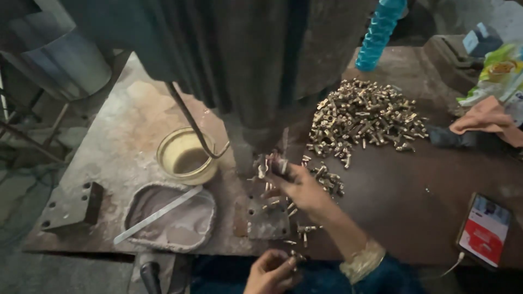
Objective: Using a vertical drill press or tapping machine to process small brass metal fittings.
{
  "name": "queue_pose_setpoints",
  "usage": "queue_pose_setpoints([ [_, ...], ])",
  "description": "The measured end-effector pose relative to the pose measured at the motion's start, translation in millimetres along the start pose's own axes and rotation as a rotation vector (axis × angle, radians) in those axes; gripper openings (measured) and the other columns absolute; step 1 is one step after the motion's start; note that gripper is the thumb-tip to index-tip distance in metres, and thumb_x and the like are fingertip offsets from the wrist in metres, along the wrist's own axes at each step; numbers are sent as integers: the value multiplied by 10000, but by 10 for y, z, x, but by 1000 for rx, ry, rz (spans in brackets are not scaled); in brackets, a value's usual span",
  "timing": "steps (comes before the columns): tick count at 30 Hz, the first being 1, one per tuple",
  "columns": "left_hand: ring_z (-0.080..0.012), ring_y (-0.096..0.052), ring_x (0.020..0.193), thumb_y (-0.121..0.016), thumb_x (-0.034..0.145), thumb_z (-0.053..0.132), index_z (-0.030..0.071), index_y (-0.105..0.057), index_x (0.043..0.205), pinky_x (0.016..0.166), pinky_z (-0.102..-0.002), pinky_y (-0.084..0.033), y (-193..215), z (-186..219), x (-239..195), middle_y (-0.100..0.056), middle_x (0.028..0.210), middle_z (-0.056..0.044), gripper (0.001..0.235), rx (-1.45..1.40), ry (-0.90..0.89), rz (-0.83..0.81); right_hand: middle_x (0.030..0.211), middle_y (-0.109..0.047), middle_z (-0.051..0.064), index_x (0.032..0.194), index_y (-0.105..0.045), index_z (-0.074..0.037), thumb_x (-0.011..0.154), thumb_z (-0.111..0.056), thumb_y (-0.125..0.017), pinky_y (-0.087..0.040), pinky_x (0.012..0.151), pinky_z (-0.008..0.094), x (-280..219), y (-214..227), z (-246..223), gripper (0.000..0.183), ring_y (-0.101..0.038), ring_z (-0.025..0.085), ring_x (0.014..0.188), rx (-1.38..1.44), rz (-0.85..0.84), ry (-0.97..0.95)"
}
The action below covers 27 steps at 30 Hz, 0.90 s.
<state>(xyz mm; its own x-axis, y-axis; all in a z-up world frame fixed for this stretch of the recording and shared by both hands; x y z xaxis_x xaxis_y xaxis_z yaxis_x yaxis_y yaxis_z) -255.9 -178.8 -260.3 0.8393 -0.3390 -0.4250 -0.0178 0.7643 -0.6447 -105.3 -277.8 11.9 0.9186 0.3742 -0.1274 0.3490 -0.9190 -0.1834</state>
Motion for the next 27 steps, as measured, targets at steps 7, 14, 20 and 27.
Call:
queue_pose_setpoints([
  [7,-184,-709,712,-819,890,-13,57,-811,1204,611,-291,-545,-1547,1996,-1089,-753,1128,-80,322,881,-813,160,1052,-737,20,1284,-694,-71,964,-249,-667,-646,783,352,-30,1,-266,367,-733,151,850,-166,-51,-113],
  [14,-351,-703,1022,-605,803,-17,39,-684,1218,844,-387,-586,-1348,1898,-798,-685,1219,-165,426,1507,-1235,137,1127,-761,31,1396,-586,-170,913,-191,-690,-622,763,352,118,154,-108,494,-737,185,847,-201,20,-65],
  [20,-348,-668,994,-616,901,64,36,-560,1323,795,-444,-573,-1134,1863,-567,-669,1059,-133,427,1675,-568,434,1156,-753,35,1320,-666,-63,972,-214,-664,-637,819,333,53,81,-56,379,-723,140,1010,-98,-103,34],
  [27,-309,-663,886,-641,781,52,114,-647,976,681,-413,-580,-1389,1475,-525,-641,924,-102,204,1731,-1015,251,1061,-721,17,1268,-689,-70,959,-191,-670,-620,751,332,-73,-86,-211,332,-692,140,841,-89,43,-11],
])
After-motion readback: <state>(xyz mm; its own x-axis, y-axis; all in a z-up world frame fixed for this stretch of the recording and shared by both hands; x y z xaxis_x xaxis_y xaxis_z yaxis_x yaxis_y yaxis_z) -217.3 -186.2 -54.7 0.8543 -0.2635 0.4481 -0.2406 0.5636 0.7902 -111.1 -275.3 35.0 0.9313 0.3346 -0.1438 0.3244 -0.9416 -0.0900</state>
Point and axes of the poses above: each hand's wrist, its own x-axis towards the middle knuckle, its own y-axis out of the back of the hand, z = x × y, the point moved 4 cm from there along x, towards the middle knuckle
